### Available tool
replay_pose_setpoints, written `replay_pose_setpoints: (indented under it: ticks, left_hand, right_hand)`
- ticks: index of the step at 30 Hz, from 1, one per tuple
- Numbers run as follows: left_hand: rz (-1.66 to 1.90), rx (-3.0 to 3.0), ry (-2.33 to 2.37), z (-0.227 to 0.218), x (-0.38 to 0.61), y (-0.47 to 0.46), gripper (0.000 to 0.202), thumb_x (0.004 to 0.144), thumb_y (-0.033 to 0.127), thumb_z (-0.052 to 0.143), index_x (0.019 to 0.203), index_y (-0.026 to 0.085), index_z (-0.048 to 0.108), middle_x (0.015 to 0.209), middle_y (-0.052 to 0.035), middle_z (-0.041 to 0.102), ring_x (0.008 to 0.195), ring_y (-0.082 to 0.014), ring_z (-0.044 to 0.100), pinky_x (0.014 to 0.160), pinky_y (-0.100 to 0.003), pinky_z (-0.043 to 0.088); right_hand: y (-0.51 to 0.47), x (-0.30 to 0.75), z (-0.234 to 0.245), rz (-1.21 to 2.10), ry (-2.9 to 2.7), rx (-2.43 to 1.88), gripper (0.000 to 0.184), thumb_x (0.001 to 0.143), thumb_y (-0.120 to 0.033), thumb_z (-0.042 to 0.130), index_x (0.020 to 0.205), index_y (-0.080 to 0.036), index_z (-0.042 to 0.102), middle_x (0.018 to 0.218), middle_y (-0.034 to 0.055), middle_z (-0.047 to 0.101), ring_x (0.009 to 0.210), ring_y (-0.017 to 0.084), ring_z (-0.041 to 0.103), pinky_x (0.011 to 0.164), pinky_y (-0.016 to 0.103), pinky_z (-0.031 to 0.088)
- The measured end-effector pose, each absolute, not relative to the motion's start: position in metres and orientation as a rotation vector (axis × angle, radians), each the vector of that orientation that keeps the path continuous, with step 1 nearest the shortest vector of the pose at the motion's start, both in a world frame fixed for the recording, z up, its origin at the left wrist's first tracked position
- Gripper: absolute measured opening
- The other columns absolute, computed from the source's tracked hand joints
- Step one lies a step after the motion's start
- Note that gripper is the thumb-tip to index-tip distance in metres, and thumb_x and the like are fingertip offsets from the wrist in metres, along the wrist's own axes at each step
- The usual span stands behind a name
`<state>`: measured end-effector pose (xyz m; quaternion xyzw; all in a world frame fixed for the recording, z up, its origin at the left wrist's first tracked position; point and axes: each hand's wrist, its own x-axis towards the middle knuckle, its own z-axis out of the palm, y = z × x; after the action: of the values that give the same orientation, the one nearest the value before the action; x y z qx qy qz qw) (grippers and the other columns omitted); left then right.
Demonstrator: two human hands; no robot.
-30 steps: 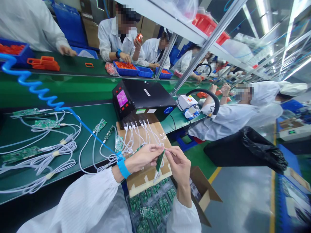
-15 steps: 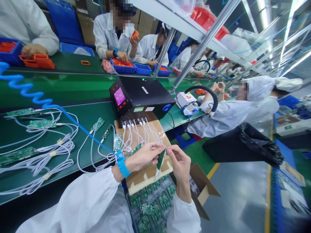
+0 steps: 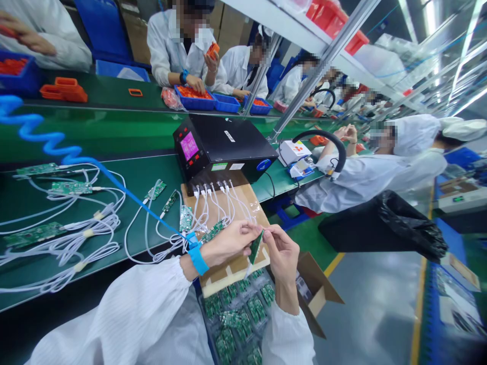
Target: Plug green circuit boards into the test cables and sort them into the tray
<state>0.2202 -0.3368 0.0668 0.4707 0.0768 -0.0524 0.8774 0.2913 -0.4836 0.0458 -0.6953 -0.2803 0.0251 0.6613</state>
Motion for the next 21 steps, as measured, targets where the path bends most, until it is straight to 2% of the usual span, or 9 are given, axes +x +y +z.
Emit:
replay_pose_setpoints:
  ticks: [4,7,9,12,16,21]
  left_hand:
    - [-0.12,1.058,0.225,0.065,0.218,-0.334,0.062,0.073,0.062,0.086,0.099,0.012,0.061,0.075,0.0025,0.058,0.05,-0.005,0.049,0.05,-0.023,0.039]
    - [-0.07,1.127,0.29,0.071,0.214,-0.328,0.062,0.078,0.046,0.088,0.122,0.013,0.058,0.088,-0.0014,0.065,0.055,-0.0088,0.06,0.059,-0.027,0.049]
    - [-0.025,1.099,0.312,0.078,0.21,-0.319,0.059,0.084,0.035,0.085,0.13,0.012,0.056,0.087,-0.0022,0.065,0.059,-0.0103,0.063,0.064,-0.028,0.052]
    - [0.073,0.994,0.323,0.088,0.201,-0.299,0.042,0.089,0.028,0.079,0.124,0.011,0.062,0.085,-0.0042,0.066,0.062,-0.0099,0.061,0.062,-0.025,0.05]
    - [0.219,0.827,0.355,0.099,0.183,-0.271,0.023,0.091,0.021,0.075,0.11,0.012,0.067,0.098,-0.0086,0.068,0.066,-0.0077,0.059,0.057,-0.02,0.048]
    - [0.29,0.771,0.366,0.109,0.151,-0.256,0.02,0.09,0.022,0.076,0.106,0.012,0.069,0.098,-0.0078,0.066,0.065,-0.0065,0.056,0.054,-0.018,0.045]
  right_hand:
    - [-0.495,0.298,0.044,0.154,-0.721,-1.642,0.017,0.093,-0.038,0.074,0.09,-0.021,0.074,0.084,0.0027,0.07,0.077,0.016,0.065,0.072,0.029,0.054]
    - [-0.508,0.313,0.049,0.21,-0.842,-1.732,0.018,0.093,-0.039,0.073,0.09,-0.021,0.074,0.085,0.0029,0.07,0.08,0.018,0.065,0.075,0.03,0.053]
    - [-0.513,0.327,0.059,0.205,-0.887,-1.823,0.021,0.094,-0.042,0.072,0.09,-0.021,0.073,0.086,0.0033,0.07,0.081,0.018,0.064,0.076,0.031,0.052]
    - [-0.508,0.345,0.071,0.237,-0.962,-2.017,0.025,0.094,-0.045,0.068,0.09,-0.021,0.074,0.084,0.0034,0.072,0.078,0.019,0.064,0.075,0.031,0.052]
    - [-0.48,0.352,0.061,0.321,-1.146,-2.234,0.02,0.095,-0.035,0.061,0.091,-0.02,0.073,0.086,0.0051,0.075,0.079,0.02,0.069,0.075,0.032,0.052]
    - [-0.449,0.344,0.039,0.407,-1.371,-2.296,0.02,0.096,-0.032,0.057,0.092,-0.021,0.073,0.091,0.007,0.076,0.089,0.024,0.071,0.085,0.036,0.055]
